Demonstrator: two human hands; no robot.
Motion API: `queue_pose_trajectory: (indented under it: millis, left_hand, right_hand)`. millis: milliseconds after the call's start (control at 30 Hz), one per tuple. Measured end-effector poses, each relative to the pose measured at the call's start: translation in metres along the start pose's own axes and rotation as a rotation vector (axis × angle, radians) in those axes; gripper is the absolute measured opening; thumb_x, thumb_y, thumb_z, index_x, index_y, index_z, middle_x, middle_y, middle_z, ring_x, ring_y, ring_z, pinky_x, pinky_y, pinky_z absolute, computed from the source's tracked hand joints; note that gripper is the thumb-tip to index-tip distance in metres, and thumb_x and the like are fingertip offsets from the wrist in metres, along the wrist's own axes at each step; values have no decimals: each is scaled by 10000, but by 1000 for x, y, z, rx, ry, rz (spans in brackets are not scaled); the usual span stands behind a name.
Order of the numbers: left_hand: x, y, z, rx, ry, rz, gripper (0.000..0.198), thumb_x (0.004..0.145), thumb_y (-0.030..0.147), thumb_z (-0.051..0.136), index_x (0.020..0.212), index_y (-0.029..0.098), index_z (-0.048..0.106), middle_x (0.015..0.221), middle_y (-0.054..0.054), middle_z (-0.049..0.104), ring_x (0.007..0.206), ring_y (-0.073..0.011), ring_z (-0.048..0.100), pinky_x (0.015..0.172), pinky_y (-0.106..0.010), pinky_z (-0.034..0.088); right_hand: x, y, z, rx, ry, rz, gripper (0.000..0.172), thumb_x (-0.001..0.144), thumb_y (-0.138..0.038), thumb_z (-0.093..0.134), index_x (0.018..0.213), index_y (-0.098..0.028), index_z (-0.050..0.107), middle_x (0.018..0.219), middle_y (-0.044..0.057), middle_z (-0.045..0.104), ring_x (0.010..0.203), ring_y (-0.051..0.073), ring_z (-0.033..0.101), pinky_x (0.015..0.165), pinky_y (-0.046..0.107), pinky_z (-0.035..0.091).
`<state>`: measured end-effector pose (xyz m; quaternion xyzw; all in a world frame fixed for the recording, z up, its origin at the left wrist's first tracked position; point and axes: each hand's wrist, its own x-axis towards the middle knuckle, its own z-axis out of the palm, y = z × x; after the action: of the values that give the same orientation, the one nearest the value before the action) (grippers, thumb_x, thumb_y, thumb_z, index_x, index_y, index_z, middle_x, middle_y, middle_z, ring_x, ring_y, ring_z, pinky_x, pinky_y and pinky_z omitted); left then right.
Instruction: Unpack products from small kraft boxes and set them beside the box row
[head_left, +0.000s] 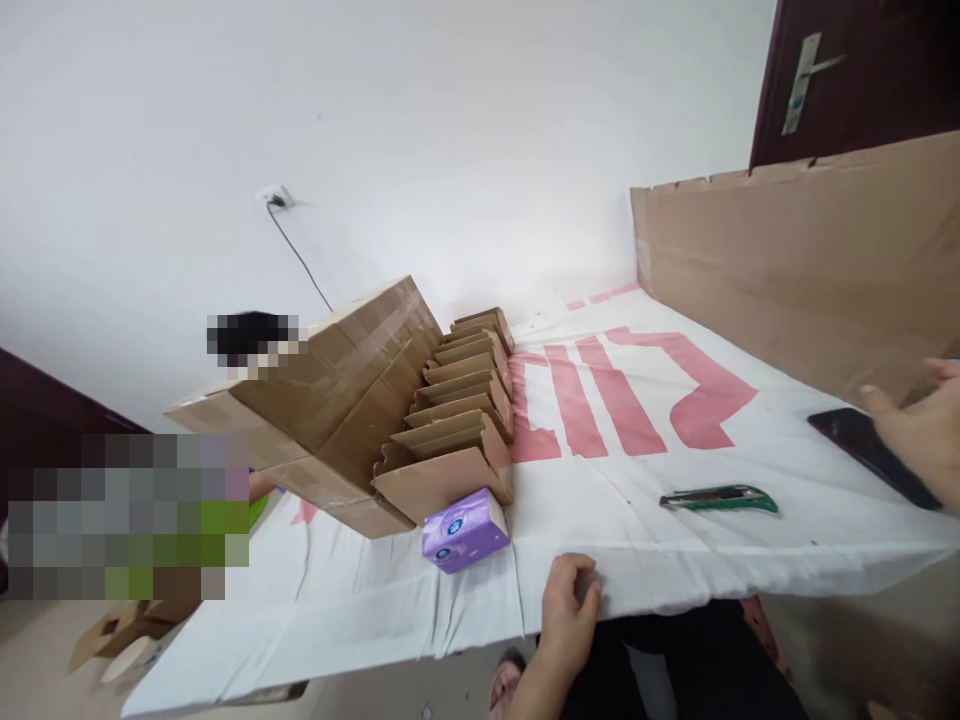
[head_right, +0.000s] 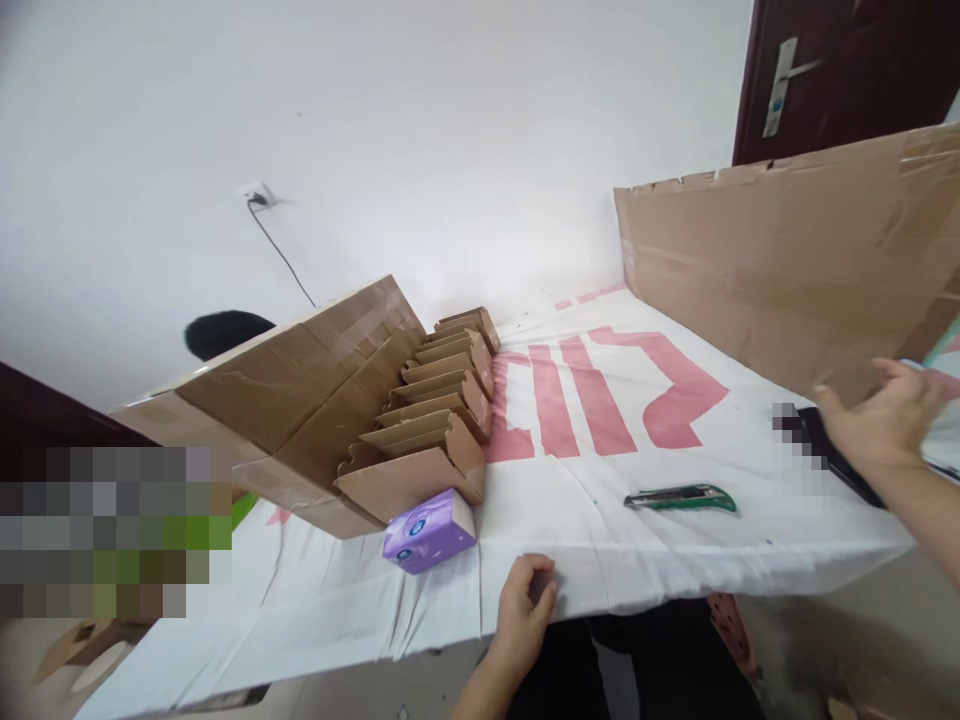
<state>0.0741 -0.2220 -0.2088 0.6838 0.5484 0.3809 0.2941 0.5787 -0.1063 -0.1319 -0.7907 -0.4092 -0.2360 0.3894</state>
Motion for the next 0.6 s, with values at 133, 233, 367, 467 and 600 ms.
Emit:
queue_pose_trajectory:
  millis: [133,233,367,467,600]
  left_hand:
    - [0,-5,-22,102,262,17,224,832,255,552,1040,202,615,1177,-132,567,1154,-280,532,989,-472,426]
    - [2,-10,-51,375,576,82,278,844,342,574,1082,211,636,1334,-157,482,1329,-357,383,1106,-567,280]
    - [8,-26,-85,578,697,-46,429,833,451,592,1229,287,613,1561,-103,258,1455,-425,135,1119,-650,199]
    - [11,-46,-101,567,684,-127,588,798,516,617,1328,273,537,1598,-128,156,1456,-447,111,1104,-671,222]
    - [15,-65,-108,555,701,-154,664,785,554,612,1334,200,497,1592,-187,96,1458,-427,130,1132,-627,218]
  right_hand:
    - [-51,-51,-16,319,-247,-115,334,812,-255,666,1121,-146,604,1074,234,630,978,284,572,796,410,425]
    - [-98,-82,-28,595,-523,-256,162,830,-334,585,970,-255,610,1031,164,653,907,279,609,745,402,487]
    - [-161,-120,-48,841,-847,-565,106,885,-290,530,868,-268,633,901,106,668,871,257,636,785,398,514]
    - [-195,-144,-62,938,-1061,-722,138,891,-216,500,876,-260,630,866,88,667,826,228,637,757,367,527]
    - [-220,-164,-69,967,-1233,-715,174,857,-142,478,846,-251,614,828,72,657,763,206,626,707,342,530]
